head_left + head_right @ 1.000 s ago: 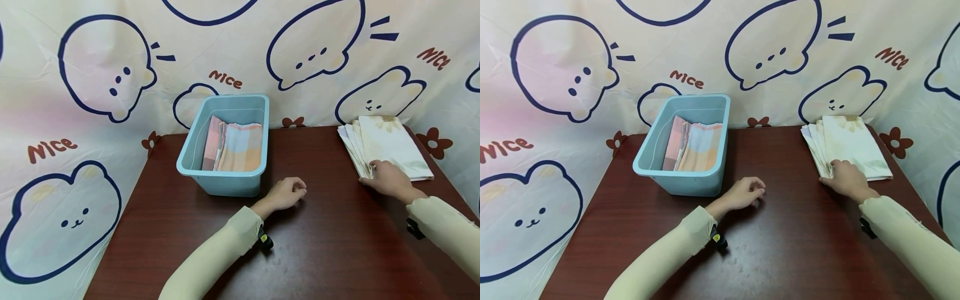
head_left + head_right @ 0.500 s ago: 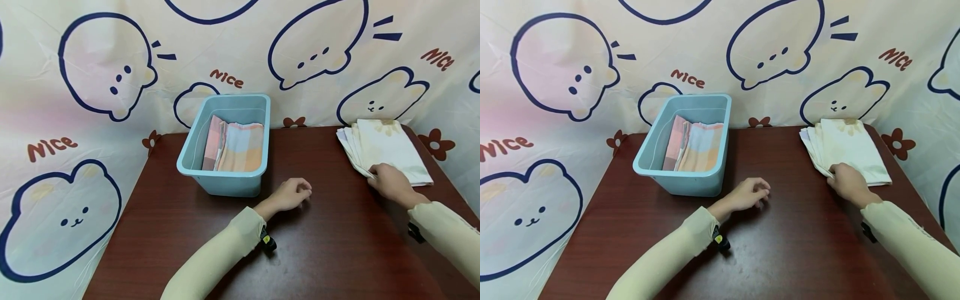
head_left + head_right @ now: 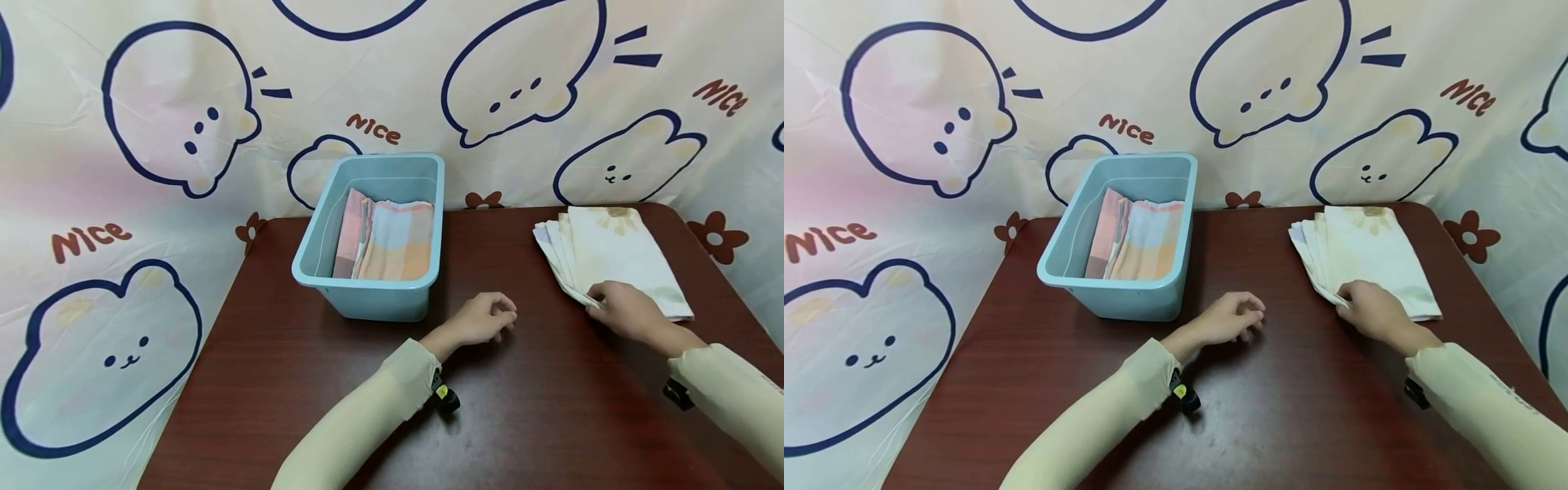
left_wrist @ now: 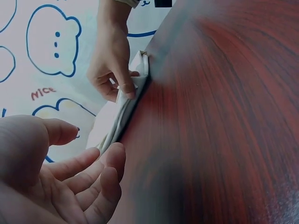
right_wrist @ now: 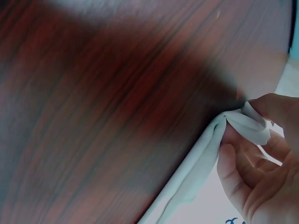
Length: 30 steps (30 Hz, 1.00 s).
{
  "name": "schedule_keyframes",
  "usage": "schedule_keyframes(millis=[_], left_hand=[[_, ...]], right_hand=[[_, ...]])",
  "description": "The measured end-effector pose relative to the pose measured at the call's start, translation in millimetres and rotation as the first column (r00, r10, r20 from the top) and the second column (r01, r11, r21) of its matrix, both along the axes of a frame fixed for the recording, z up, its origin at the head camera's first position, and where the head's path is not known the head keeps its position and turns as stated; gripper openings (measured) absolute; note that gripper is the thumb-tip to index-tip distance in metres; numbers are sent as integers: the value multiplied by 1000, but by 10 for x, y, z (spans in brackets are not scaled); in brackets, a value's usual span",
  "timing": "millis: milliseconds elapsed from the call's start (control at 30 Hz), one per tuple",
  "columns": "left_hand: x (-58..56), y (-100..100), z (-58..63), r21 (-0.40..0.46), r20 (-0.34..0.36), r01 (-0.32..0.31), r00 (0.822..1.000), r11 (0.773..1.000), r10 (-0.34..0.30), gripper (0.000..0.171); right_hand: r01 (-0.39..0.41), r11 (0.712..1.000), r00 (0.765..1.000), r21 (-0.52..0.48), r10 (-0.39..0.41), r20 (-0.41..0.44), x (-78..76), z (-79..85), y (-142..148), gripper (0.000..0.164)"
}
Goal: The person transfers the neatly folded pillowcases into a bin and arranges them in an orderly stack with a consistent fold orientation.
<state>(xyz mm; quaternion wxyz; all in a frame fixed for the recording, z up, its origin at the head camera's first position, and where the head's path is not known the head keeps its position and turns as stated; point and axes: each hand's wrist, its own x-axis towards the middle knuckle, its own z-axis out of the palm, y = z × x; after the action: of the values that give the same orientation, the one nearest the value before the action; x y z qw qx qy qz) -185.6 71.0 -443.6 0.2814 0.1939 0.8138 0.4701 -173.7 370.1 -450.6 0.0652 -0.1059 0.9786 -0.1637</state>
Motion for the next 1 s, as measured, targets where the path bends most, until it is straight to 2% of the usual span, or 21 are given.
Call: schedule_keyframes(millis=[300,467,833,1000], left_hand=[[-9,6,-8,5,13,-10,1000,1000,10,25],[-1,4,-17,-3,25,-16,1000,1000,16,25],[18,-10,-18,-23,38,-26,999,999,27,24],[14,-21,-23,-24,36,-32,999,999,33,24]], right_hand=[[-45,992,996,-122,54,75,103,6,-198,8],[-72,988,991,-140,87,101,150,21,-299,7],[-125,973,983,-193,147,107,288,-11,-497,8],[-180,959,972,-218,208,108,328,-23,-584,4]])
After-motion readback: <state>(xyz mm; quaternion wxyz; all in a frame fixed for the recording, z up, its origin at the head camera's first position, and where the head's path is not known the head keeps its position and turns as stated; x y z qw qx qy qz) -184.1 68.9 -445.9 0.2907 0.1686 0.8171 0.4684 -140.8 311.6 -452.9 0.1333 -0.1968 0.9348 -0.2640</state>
